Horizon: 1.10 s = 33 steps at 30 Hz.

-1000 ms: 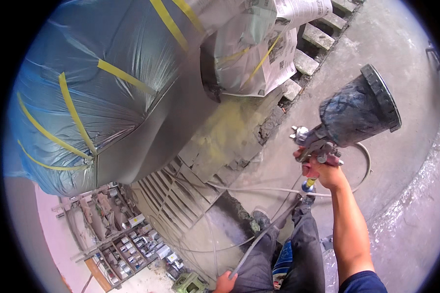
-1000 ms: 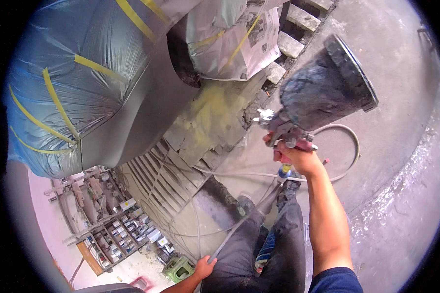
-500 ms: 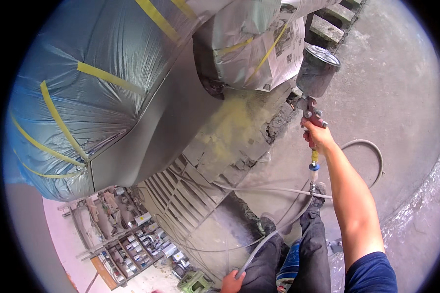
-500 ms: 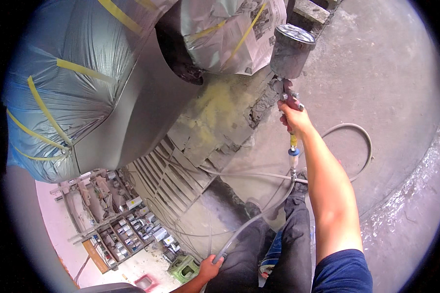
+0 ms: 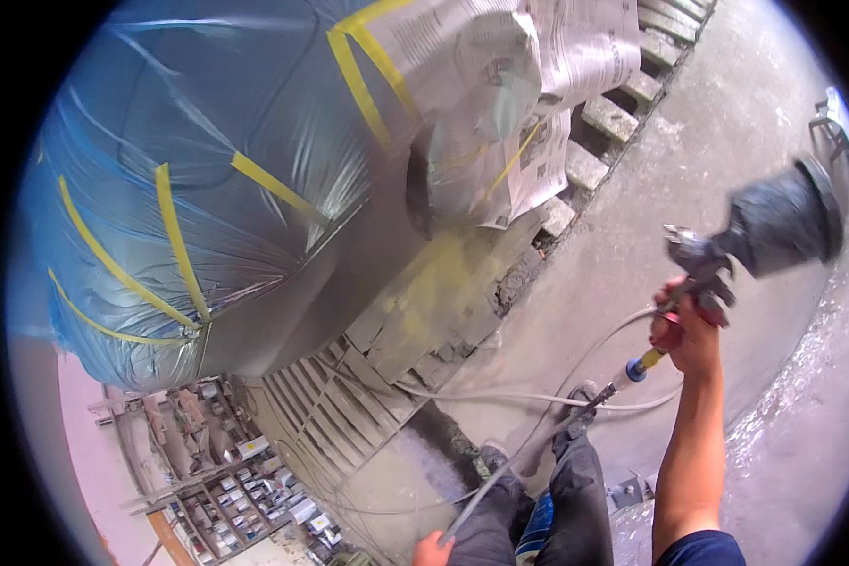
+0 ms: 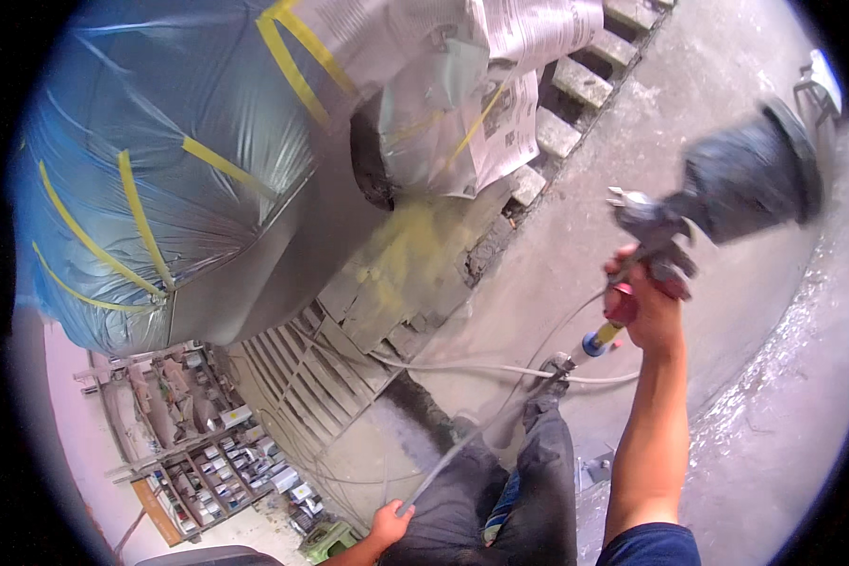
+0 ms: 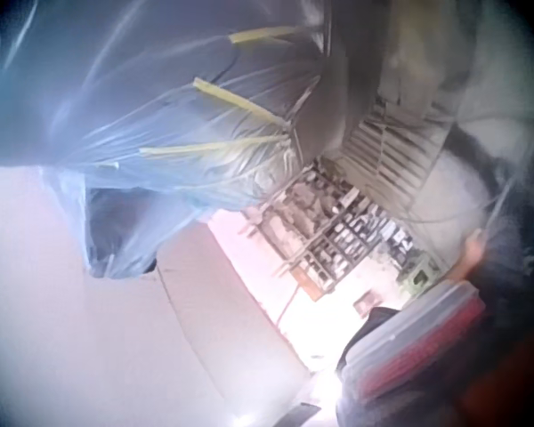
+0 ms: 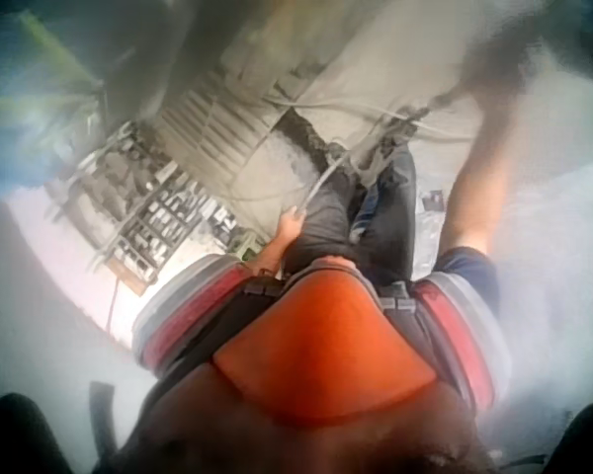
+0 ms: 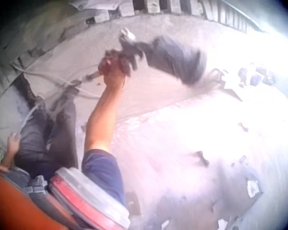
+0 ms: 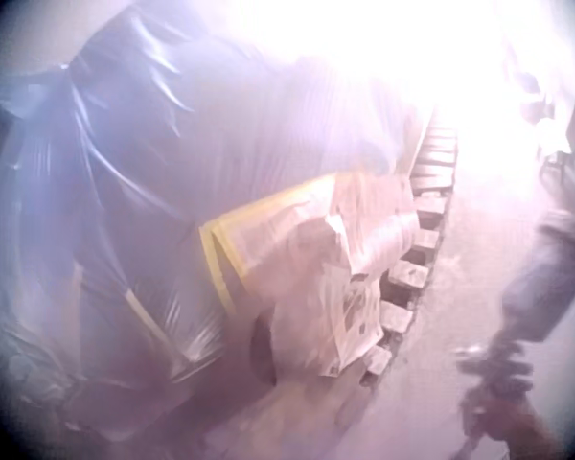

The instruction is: The person uses a spray gun to apply a coat of paint to a car bumper resting on a wooden pallet. The person then disassembles the spray gun, cleans the nozzle with a brush, and refills the gun's reservoir with paint from a bucket.

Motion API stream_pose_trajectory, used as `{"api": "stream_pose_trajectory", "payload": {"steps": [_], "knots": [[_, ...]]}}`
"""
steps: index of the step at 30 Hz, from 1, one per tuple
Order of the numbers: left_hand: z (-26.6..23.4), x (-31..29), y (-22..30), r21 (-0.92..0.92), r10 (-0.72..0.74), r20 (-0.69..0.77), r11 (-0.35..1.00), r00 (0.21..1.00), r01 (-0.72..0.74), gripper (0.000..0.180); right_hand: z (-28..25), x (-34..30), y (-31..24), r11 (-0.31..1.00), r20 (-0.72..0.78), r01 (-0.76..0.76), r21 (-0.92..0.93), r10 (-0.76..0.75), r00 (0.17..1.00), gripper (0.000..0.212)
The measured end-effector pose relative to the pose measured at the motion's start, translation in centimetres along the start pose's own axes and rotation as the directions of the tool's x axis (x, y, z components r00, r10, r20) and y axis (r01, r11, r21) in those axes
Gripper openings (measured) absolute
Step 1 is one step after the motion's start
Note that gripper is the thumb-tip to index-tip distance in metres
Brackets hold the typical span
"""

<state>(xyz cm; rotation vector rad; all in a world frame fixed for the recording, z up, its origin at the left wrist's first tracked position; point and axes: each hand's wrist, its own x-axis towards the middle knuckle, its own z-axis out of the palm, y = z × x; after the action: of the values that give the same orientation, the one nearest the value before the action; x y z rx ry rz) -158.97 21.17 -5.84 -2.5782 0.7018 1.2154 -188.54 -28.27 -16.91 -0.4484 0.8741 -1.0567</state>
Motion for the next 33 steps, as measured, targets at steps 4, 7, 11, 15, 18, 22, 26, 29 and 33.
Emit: {"api": "stream_pose_trajectory", "payload": {"steps": [4,7,11,15,18,22,26,29,33], "knots": [[-0.8,-0.2,0.2,0.117,-0.011,0.015,0.993,1.000,0.010,0.039,2.2,-2.2,-3.3,0.970,-0.093,0.211,-0.124,-0.223,0.970,0.034],[-0.6,-0.3,1.1,0.079,-0.046,0.030,0.996,0.999,0.043,0.037,5.4,-4.1,-2.6,0.960,-0.179,0.189,-0.206,-0.226,0.958,0.033],[1.5,-0.2,-3.1,0.079,0.058,-0.026,0.995,0.998,-0.056,0.034,6.9,-9.6,3.8,0.783,0.136,0.156,-0.603,-0.092,0.986,0.019],[0.8,-0.1,-4.2,0.073,0.073,0.043,0.994,0.996,-0.076,0.032,5.4,-16.6,9.3,0.301,0.471,0.458,-0.836,-0.032,0.881,0.013],[0.5,-0.7,-7.2,0.042,0.094,0.057,0.994,0.994,-0.096,0.030,6.0,-20.8,10.5,-0.210,0.593,0.605,-0.768,0.123,0.796,0.013],[0.9,-1.2,-12.3,-0.008,0.076,0.060,0.997,0.995,-0.075,0.027,10.9,-23.1,9.6,0.080,0.407,0.431,-0.899,-0.215,0.888,0.015],[1.2,-1.8,-16.6,-0.087,0.015,0.046,0.996,0.999,-0.011,0.026,17.3,-22.3,10.3,0.602,0.058,0.304,-0.738,-0.392,0.918,0.019],[1.0,-2.3,-20.6,-0.170,-0.035,0.017,0.985,0.999,0.038,0.026,22.5,-24.1,14.1,0.654,0.167,0.404,-0.640,-0.394,0.904,0.016],[0.2,-1.5,-23.8,-0.167,-0.024,-0.032,0.986,0.999,0.018,0.025,17.6,-26.6,21.9,-0.494,0.757,0.718,-0.491,0.166,0.632,0.024]]}}
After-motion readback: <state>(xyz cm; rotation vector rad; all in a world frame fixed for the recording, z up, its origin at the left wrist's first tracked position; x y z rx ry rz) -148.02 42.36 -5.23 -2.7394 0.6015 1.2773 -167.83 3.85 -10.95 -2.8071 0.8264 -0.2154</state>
